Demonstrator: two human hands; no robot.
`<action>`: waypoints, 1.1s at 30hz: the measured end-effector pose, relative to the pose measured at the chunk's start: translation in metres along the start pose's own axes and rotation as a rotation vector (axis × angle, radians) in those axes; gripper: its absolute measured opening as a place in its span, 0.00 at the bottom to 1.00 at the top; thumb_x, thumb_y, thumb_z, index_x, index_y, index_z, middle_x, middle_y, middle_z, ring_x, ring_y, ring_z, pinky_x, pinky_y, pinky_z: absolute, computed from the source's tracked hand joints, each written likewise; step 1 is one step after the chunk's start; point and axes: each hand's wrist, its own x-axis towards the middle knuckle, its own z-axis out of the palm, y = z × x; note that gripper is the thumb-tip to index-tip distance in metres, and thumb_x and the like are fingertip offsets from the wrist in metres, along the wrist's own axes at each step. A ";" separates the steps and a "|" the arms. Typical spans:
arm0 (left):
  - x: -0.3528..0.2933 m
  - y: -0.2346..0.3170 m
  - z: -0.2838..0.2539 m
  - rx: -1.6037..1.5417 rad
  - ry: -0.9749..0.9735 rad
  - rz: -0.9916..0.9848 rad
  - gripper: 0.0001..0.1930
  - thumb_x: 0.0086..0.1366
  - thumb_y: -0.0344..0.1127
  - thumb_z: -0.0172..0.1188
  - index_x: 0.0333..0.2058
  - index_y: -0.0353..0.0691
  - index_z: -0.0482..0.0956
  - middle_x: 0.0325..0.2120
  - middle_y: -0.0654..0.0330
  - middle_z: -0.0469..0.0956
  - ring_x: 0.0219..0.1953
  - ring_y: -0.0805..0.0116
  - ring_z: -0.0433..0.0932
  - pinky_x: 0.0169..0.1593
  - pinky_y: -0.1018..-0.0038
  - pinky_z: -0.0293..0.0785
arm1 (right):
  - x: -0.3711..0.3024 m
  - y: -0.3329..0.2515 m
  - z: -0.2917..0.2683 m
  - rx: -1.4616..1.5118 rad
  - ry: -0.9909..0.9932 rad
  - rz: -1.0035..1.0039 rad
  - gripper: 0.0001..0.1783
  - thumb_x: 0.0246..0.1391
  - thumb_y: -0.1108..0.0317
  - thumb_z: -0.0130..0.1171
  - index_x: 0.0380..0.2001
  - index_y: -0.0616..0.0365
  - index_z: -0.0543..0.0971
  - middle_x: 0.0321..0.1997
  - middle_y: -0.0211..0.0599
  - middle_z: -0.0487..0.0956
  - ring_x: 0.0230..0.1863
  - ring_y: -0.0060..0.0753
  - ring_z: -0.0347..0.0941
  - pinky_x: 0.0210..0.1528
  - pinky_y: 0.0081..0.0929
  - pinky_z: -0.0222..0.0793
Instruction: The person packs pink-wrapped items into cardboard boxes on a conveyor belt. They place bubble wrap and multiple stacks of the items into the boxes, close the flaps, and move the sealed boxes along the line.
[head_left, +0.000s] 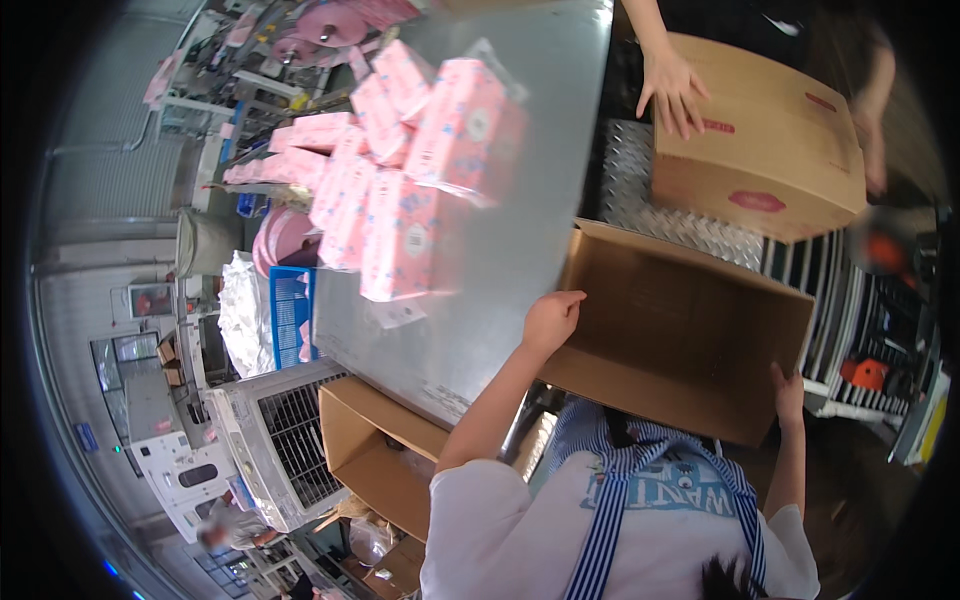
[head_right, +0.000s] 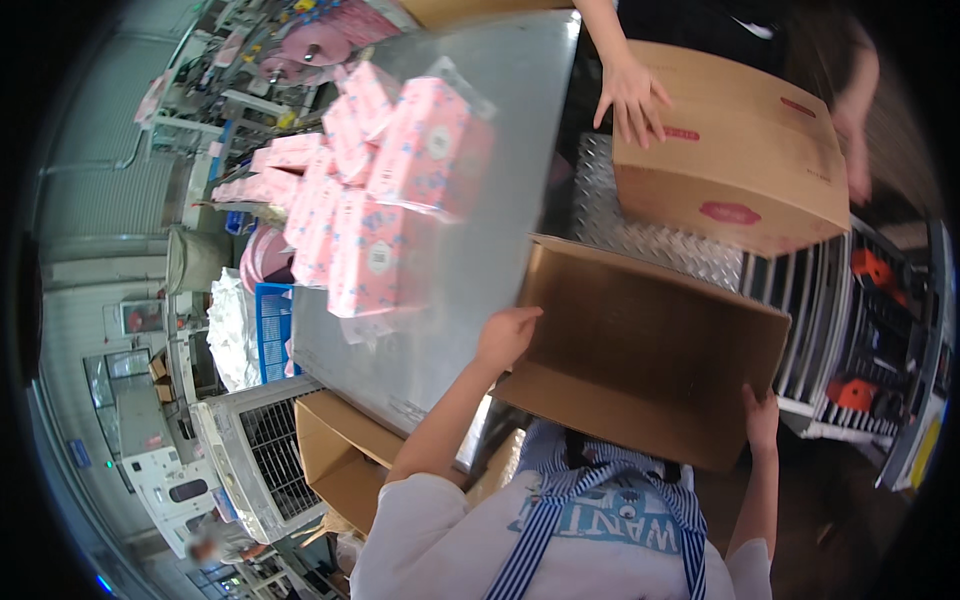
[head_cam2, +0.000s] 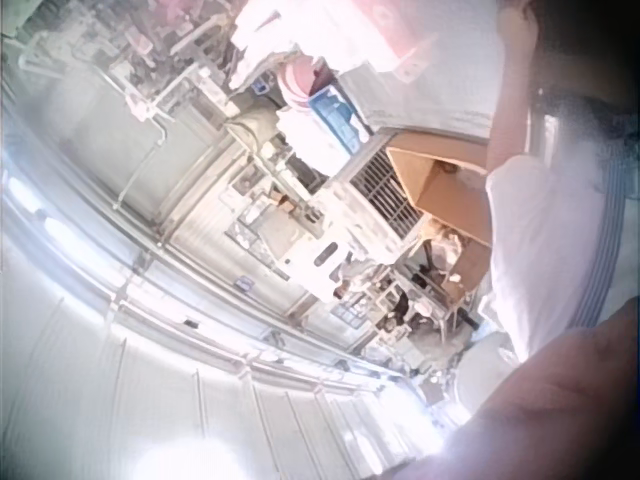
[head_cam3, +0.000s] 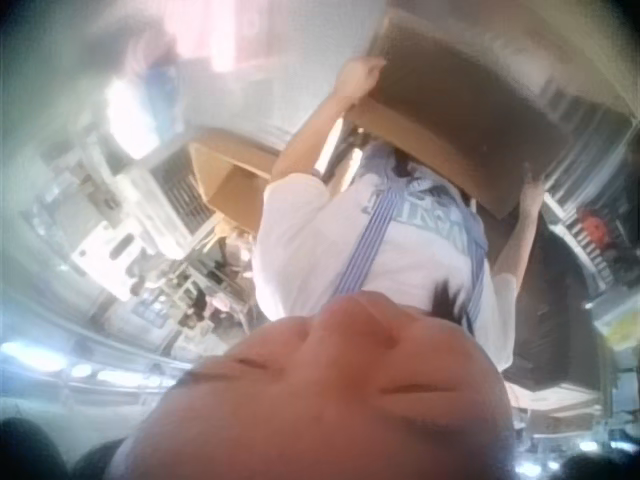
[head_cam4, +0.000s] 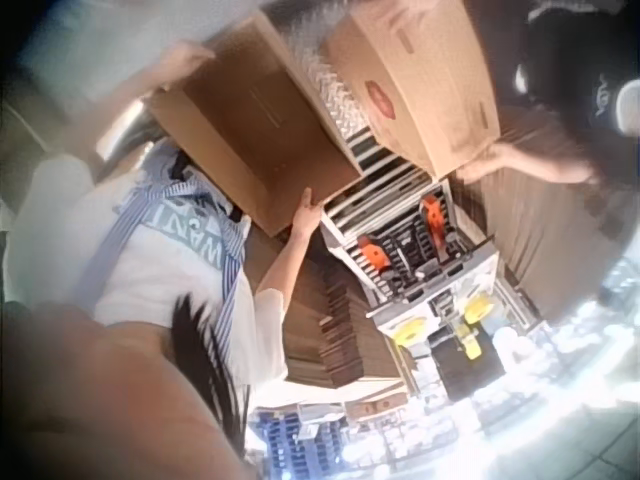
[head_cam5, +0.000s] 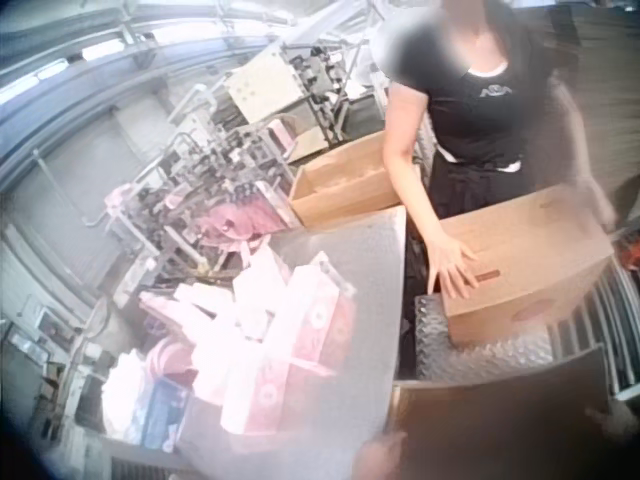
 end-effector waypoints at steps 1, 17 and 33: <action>0.006 -0.011 -0.029 -0.157 0.071 0.065 0.13 0.56 0.30 0.57 0.42 0.44 0.80 0.43 0.52 0.79 0.43 0.50 0.78 0.47 0.62 0.75 | 0.000 -0.007 0.004 -0.012 -0.027 0.097 0.22 0.60 0.61 0.54 0.53 0.65 0.72 0.51 0.50 0.77 0.56 0.44 0.72 0.57 0.31 0.63; 0.091 -0.381 -0.302 0.036 0.092 -0.446 0.39 0.55 0.65 0.58 0.55 0.38 0.72 0.41 0.45 0.80 0.44 0.50 0.79 0.49 0.62 0.72 | 0.006 -0.316 0.255 0.178 -0.482 -0.487 0.18 0.59 0.73 0.55 0.53 0.58 0.72 0.49 0.37 0.76 0.50 0.30 0.74 0.53 0.26 0.69; -0.311 -0.214 -0.173 -1.166 0.713 -0.930 0.22 0.65 0.36 0.59 0.53 0.31 0.66 0.38 0.60 0.77 0.36 0.77 0.75 0.35 0.81 0.73 | -0.037 -0.529 0.455 -0.326 -0.635 -1.350 0.38 0.50 0.55 0.63 0.61 0.57 0.64 0.60 0.54 0.67 0.60 0.55 0.64 0.62 0.46 0.59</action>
